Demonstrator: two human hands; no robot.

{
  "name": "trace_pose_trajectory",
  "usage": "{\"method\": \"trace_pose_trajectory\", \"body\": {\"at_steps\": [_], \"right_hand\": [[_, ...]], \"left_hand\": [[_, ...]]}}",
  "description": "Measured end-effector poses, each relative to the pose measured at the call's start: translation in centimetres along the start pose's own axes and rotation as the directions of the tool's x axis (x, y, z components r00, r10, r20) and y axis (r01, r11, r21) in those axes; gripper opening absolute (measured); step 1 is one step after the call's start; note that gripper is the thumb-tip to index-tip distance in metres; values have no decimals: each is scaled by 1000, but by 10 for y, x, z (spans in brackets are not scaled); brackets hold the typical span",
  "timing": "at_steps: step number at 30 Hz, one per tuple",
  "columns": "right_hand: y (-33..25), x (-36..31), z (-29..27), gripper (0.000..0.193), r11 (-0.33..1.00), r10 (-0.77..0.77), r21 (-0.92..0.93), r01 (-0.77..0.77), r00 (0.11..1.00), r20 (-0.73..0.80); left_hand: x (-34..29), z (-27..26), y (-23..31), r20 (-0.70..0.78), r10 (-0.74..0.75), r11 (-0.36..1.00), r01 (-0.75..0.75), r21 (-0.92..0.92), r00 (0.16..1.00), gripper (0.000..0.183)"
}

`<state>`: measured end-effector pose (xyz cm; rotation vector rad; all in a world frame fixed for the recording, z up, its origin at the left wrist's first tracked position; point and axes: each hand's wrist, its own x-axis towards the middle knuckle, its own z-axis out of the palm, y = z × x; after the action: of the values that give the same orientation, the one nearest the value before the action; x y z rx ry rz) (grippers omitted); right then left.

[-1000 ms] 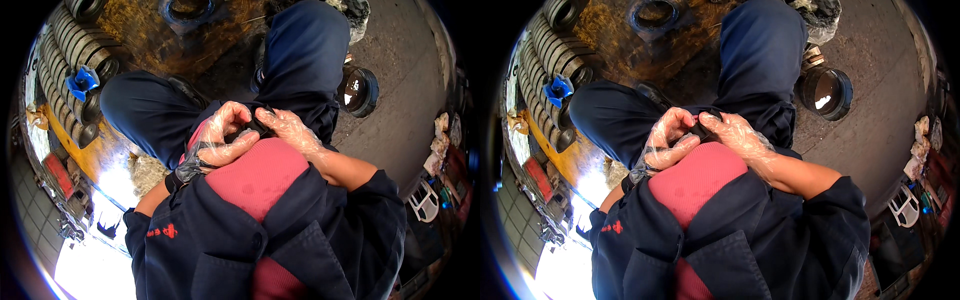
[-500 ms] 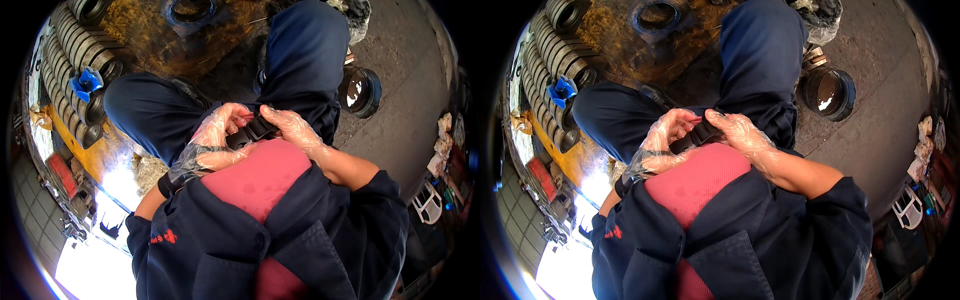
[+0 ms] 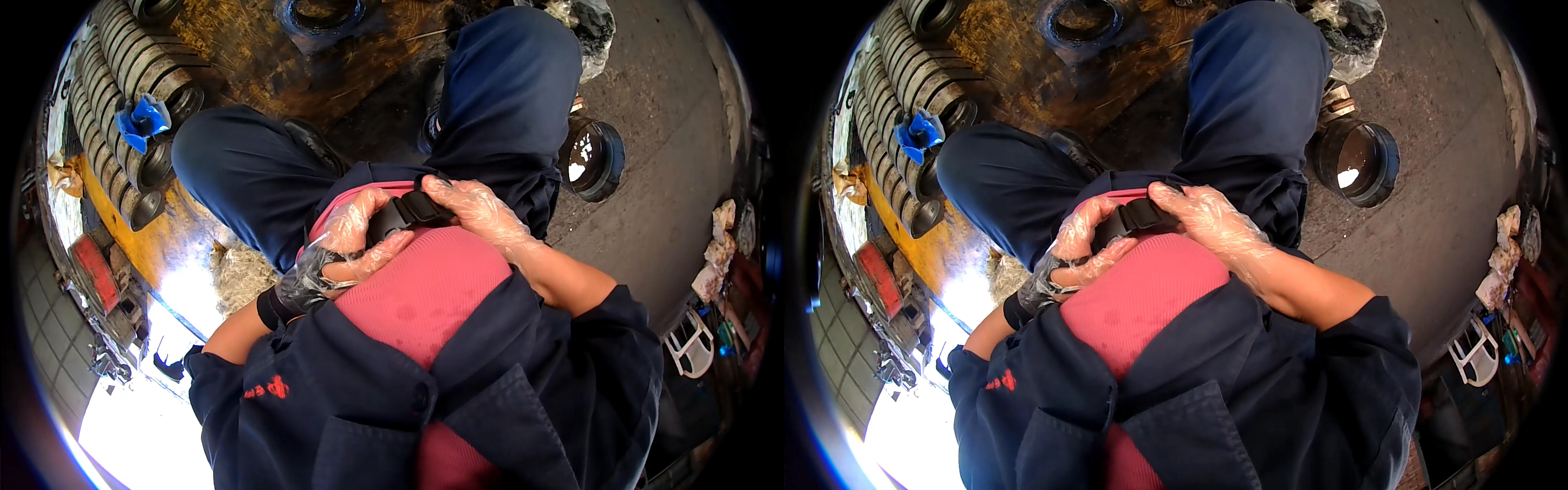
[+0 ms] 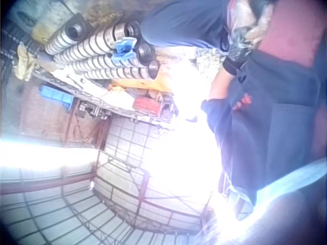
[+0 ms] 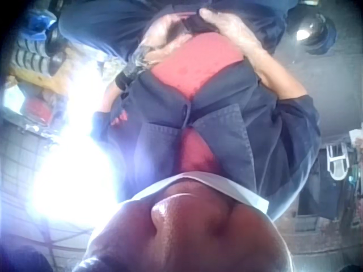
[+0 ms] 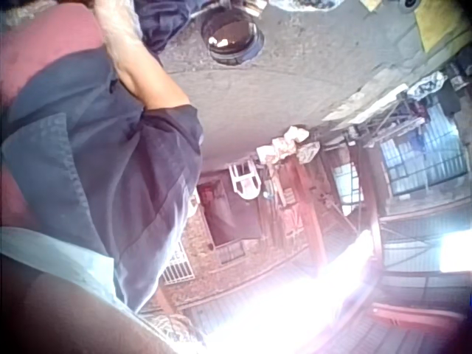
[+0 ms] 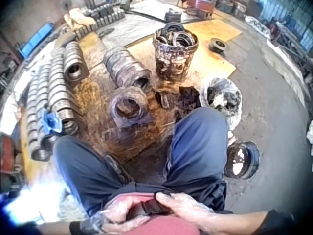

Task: The person cleans thick grease from cylindrical metal components while sitting on the floor, using a scraper tool and a cloth to remove the residue.

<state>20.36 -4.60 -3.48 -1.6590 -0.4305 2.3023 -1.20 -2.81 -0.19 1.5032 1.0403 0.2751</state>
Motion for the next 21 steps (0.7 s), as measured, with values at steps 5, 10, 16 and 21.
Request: {"method": "trace_pose_trajectory", "body": {"at_steps": [5, 10, 16, 21], "right_hand": [[-29, -19, 15, 52, 966, 10, -257, -20, 999, -41], [-15, -4, 12, 48, 935, -38, -349, 65, 996, 85], [-27, -12, 17, 43, 846, -31, -530, 58, 998, 61], [-18, -13, 16, 43, 739, -155, -655, 156, 986, 60]], "left_hand": [[1, 3, -8, -11, -43, 979, 40, -199, 999, 31], [2, 8, -10, -59, 10, 977, -22, -214, 998, 34], [1, 10, -14, -46, -61, 982, 52, -184, 997, 38], [5, 14, -11, -49, -84, 957, 67, -281, 995, 39]]}}
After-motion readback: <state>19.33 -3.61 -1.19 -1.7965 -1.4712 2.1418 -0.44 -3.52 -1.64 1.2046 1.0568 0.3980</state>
